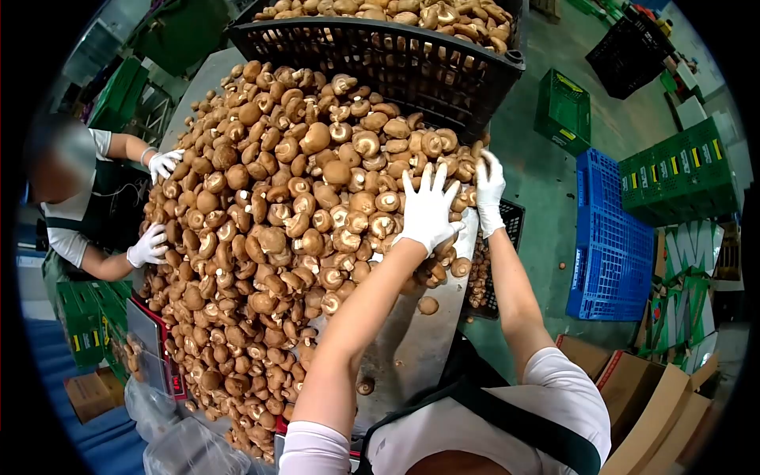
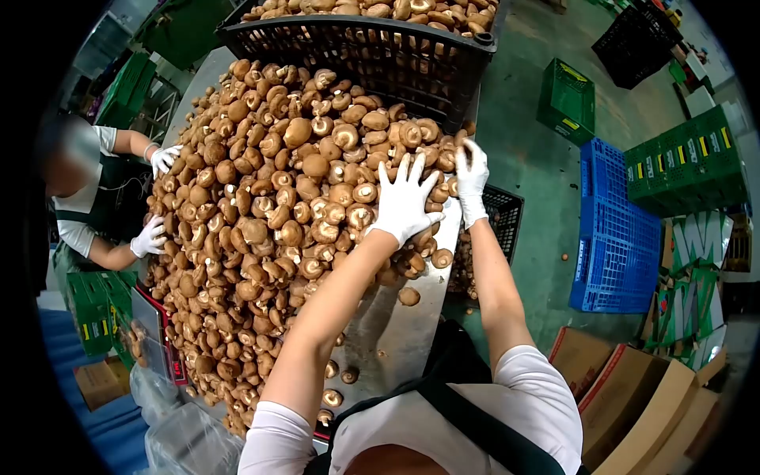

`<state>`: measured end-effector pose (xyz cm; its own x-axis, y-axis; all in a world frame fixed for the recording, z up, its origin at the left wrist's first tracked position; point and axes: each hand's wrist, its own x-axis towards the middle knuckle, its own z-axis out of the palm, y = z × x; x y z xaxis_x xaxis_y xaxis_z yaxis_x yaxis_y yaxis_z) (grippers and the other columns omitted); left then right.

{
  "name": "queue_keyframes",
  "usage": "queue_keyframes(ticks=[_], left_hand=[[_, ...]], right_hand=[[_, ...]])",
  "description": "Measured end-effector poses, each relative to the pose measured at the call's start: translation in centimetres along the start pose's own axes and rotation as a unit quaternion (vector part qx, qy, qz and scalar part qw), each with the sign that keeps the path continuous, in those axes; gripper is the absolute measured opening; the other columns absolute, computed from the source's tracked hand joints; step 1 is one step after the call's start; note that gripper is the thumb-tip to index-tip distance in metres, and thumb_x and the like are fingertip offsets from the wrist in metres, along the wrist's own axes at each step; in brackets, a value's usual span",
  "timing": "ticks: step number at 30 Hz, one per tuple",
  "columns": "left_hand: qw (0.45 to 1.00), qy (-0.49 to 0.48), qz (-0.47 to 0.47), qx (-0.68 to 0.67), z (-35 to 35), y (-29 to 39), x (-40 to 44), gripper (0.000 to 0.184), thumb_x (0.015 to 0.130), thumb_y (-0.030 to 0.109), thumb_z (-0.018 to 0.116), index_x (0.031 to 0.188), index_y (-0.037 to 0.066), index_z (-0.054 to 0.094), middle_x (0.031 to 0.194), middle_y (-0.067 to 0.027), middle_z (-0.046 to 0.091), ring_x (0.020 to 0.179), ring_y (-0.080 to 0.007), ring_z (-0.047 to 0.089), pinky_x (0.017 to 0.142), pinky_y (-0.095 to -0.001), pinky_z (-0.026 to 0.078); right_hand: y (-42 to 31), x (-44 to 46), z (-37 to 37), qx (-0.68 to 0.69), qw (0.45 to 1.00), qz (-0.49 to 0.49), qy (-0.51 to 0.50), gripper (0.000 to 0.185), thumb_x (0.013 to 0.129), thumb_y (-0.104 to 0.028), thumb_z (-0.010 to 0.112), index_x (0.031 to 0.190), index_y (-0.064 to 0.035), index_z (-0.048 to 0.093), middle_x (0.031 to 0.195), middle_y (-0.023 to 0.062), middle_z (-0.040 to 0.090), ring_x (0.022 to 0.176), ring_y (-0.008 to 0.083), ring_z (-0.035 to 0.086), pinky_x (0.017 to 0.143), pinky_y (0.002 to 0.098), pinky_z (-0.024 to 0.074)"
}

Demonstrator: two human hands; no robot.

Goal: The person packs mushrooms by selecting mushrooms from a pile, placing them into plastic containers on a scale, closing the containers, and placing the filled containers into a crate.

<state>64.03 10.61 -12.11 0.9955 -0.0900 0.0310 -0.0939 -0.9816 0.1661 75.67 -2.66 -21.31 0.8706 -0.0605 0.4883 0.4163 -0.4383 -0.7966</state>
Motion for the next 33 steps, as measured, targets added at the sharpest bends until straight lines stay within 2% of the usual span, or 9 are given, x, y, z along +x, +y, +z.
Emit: queue_keyframes(ticks=[1,5,9,12,17,20,23,25,33], left_hand=[[1.0,-0.005,-0.001,0.001,0.1,0.3,-0.2,0.07,0.073,0.057,0.059,0.133,0.022,0.046,0.146,-0.0101,0.027,0.135,-0.0309,0.023,0.104,-0.0645,0.008],[0.998,-0.054,-0.012,0.02,-0.4,0.2,-0.5,0.064,0.073,0.052,0.06,0.126,0.017,0.052,0.145,-0.0087,0.03,0.133,-0.0309,0.027,0.104,-0.0644,0.011],[0.996,-0.09,-0.017,0.017,-1.8,0.2,-2.0,0.064,0.07,0.049,0.062,0.124,0.016,0.054,0.135,-0.0143,0.04,0.128,-0.031,0.032,0.104,-0.0625,0.013],[0.993,-0.115,-0.011,0.024,-3.1,0.0,-3.6,0.055,0.07,0.047,0.062,0.116,0.016,0.059,0.131,-0.0158,0.044,0.128,-0.0313,0.032,0.104,-0.0637,0.012],[0.998,-0.065,-0.016,0.003,-3.5,-0.9,-7.6,0.046,0.065,0.036,0.072,0.103,0.012,0.062,0.126,-0.0158,0.047,0.128,-0.0312,0.033,0.101,-0.068,0.016],[0.999,-0.005,-0.036,0.013,-2.7,-2.3,-10.0,0.048,0.062,0.033,0.073,0.104,0.013,0.059,0.123,-0.0125,0.049,0.123,-0.0292,0.039,0.1,-0.0687,0.017],[0.997,0.022,-0.067,0.014,-4.2,-3.3,-12.5,0.045,0.063,0.031,0.07,0.103,0.014,0.057,0.121,-0.0096,0.049,0.121,-0.0287,0.039,0.098,-0.0696,0.018],[0.996,0.01,-0.083,-0.014,-4.8,-3.1,-13.9,0.041,0.064,0.031,0.07,0.1,0.013,0.058,0.122,-0.0092,0.047,0.123,-0.0287,0.037,0.097,-0.0697,0.019],[0.982,0.077,-0.165,-0.047,-1.9,-1.6,-18.4,0.046,0.064,0.032,0.068,0.106,0.014,0.059,0.123,-0.0126,0.048,0.121,-0.03,0.039,0.098,-0.0604,0.02]], right_hand=[[-0.3,0.2,0.3,0.12,0.99,0.069,0.025,0.032,0.086,-0.024,0.062,0.111,-0.0045,0.058,0.11,0.0145,0.06,0.099,0.0261,0.059,0.083,0.0316,0.0475],[0.7,2.0,1.8,0.013,0.997,0.074,0.006,0.036,0.086,-0.029,0.061,0.111,-0.0037,0.058,0.112,0.0136,0.06,0.101,0.0247,0.058,0.088,0.0308,0.044],[0.6,0.5,0.3,0.09,0.988,0.09,-0.086,0.033,0.089,-0.027,0.058,0.115,-0.0058,0.058,0.114,0.0084,0.061,0.107,0.018,0.055,0.09,0.0283,0.042],[-2.0,0.8,-0.3,0.203,0.96,0.16,-0.106,0.042,0.093,-0.03,0.052,0.125,-0.0034,0.049,0.125,0.0094,0.052,0.113,0.0207,0.049,0.099,0.0307,0.0359],[-3.4,-2.1,3.3,0.224,0.957,0.097,-0.157,0.05,0.096,-0.039,0.043,0.132,-0.0041,0.043,0.132,0.0115,0.046,0.124,0.0222,0.038,0.106,0.0318,0.0243],[-5.5,-2.2,3.7,0.3,0.931,0.126,-0.162,0.042,0.094,-0.023,0.044,0.132,-0.0038,0.044,0.132,0.0116,0.047,0.122,0.0208,0.041,0.104,0.0308,0.0283],[-5.7,-3.2,3.7,0.33,0.91,0.164,-0.188,0.044,0.09,-0.026,0.05,0.128,-0.0019,0.048,0.129,0.0121,0.049,0.121,0.0214,0.043,0.103,0.0312,0.0297],[-6.9,-2.9,3.8,0.264,0.937,0.06,-0.223,0.04,0.086,-0.023,0.055,0.12,-0.0021,0.055,0.129,0.0132,0.049,0.122,0.023,0.043,0.104,0.0315,0.0294],[-10.0,-4.5,4.0,0.279,0.929,0.035,-0.241,0.039,0.076,-0.008,0.065,0.115,-0.0039,0.057,0.126,0.013,0.051,0.122,0.0234,0.044,0.103,0.0323,0.0323]])
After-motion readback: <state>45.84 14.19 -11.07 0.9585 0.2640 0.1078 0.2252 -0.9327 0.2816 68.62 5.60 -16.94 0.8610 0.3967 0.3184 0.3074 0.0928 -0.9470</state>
